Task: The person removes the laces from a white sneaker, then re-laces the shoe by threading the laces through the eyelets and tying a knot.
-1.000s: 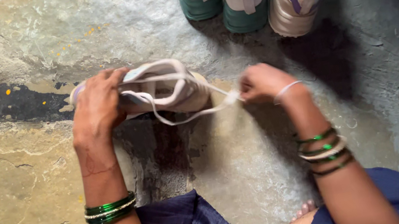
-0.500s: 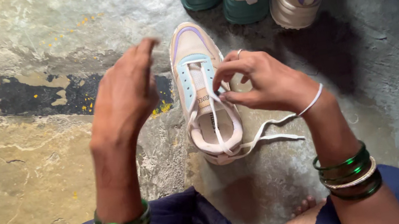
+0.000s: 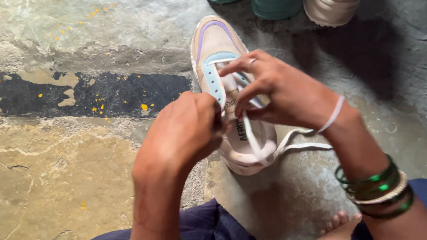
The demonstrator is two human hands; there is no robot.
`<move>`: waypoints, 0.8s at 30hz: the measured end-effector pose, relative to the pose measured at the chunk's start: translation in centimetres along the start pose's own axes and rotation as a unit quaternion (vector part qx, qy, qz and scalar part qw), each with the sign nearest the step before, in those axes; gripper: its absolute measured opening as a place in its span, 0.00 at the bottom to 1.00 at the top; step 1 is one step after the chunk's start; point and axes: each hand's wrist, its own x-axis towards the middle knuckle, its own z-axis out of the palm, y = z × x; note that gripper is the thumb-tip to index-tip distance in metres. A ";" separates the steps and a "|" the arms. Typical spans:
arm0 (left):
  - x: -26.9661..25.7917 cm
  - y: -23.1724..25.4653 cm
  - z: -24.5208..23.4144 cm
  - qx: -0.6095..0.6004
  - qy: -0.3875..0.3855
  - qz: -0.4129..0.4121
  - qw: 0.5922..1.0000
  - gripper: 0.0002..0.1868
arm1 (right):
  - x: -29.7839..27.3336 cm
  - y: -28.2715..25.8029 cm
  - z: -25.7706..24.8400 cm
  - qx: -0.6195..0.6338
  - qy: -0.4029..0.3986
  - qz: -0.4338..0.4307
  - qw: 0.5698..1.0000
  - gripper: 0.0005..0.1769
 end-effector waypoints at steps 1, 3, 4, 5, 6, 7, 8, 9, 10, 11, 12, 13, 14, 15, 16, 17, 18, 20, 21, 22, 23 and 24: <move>-0.3 0.1 -0.6 -0.030 -0.028 -0.001 0.999 0.15 | -0.3 0.4 -0.6 0.027 0.011 -0.017 0.999 0.12; -1.0 0.5 -1.9 -0.112 -0.043 0.038 0.992 0.14 | -0.8 0.9 -1.4 0.069 0.025 -0.011 0.997 0.14; -1.3 0.8 -2.4 -0.163 -0.028 0.080 0.983 0.14 | -1.2 1.0 -1.8 0.081 0.028 0.011 0.996 0.14; -1.6 1.0 -3.0 -0.213 -0.014 0.122 0.969 0.14 | -1.6 1.1 -2.2 0.094 0.032 0.034 0.995 0.14; -1.7 1.3 -3.5 -0.226 -0.013 0.133 0.965 0.14 | -1.9 1.1 -2.7 0.114 0.037 0.025 0.992 0.14; -1.9 1.5 -3.9 -0.239 -0.012 0.144 0.960 0.14 | -2.1 0.9 -3.2 0.134 0.043 0.017 0.990 0.15; -2.0 1.6 -4.2 -0.251 -0.010 0.155 0.955 0.15 | -2.2 0.7 -3.7 0.154 0.049 0.007 0.987 0.16; -2.2 1.7 -4.5 -0.281 -0.006 0.176 0.943 0.15 | -2.4 0.4 -4.3 0.181 0.044 0.011 0.982 0.17; -2.4 1.7 -4.7 -0.310 0.000 0.197 0.930 0.14 | -2.6 0.0 -5.1 0.207 0.040 0.014 0.977 0.17; -2.6 1.8 -4.8 -0.338 0.005 0.218 0.915 0.14 | -2.7 -0.4 -5.6 0.233 0.035 0.016 0.972 0.18; -2.7 1.9 -4.8 -0.317 -0.029 0.209 0.925 0.14 | -2.7 -0.9 -6.0 0.256 0.009 0.043 0.966 0.24; -2.8 2.1 -4.8 -0.294 -0.063 0.200 0.932 0.14 | -2.6 -1.4 -6.3 0.278 -0.016 0.069 0.958 0.29; -2.8 2.3 -4.8 -0.272 -0.097 0.191 0.938 0.14 | -2.4 -1.7 -6.3 0.299 -0.042 0.096 0.948 0.35; -2.8 2.6 -4.6 -0.264 -0.110 0.201 0.937 0.13 | -2.0 -1.9 -6.0 0.284 -0.075 0.097 0.951 0.31; -2.7 2.9 -4.5 -0.255 -0.124 0.211 0.935 0.13 | -1.5 -2.0 -5.4 0.269 -0.108 0.099 0.952 0.27; -2.6 3.2 -4.4 -0.247 -0.138 0.221 0.934 0.13 | -1.3 -2.1 -5.1 0.254 -0.140 0.101 0.952 0.23; -2.6 3.2 -4.5 -0.219 -0.154 0.169 0.948 0.14 | -1.3 -2.0 -4.9 0.247 -0.142 0.092 0.954 0.21; -2.4 3.0 -4.7 -0.163 -0.184 0.064 0.967 0.15 | -1.7 -1.8 -4.9 0.231 -0.147 0.074 0.959 0.18; -2.2 2.9 -4.7 -0.170 -0.162 0.054 0.971 0.14 | -2.1 -1.7 -5.2 0.249 -0.137 0.049 0.958 0.19; -1.9 2.6 -4.7 -0.177 -0.139 0.043 0.973 0.13 | -2.5 -1.6 -5.8 0.266 -0.128 0.023 0.955 0.20; -1.8 2.4 -4.7 -0.184 -0.116 0.031 0.976 0.13 | -2.8 -1.5 -6.2 0.283 -0.118 -0.004 0.952 0.22; -1.7 2.3 -4.4 -0.194 -0.078 0.076 0.975 0.15 | -3.0 -1.5 -6.4 0.265 -0.122 0.012 0.956 0.22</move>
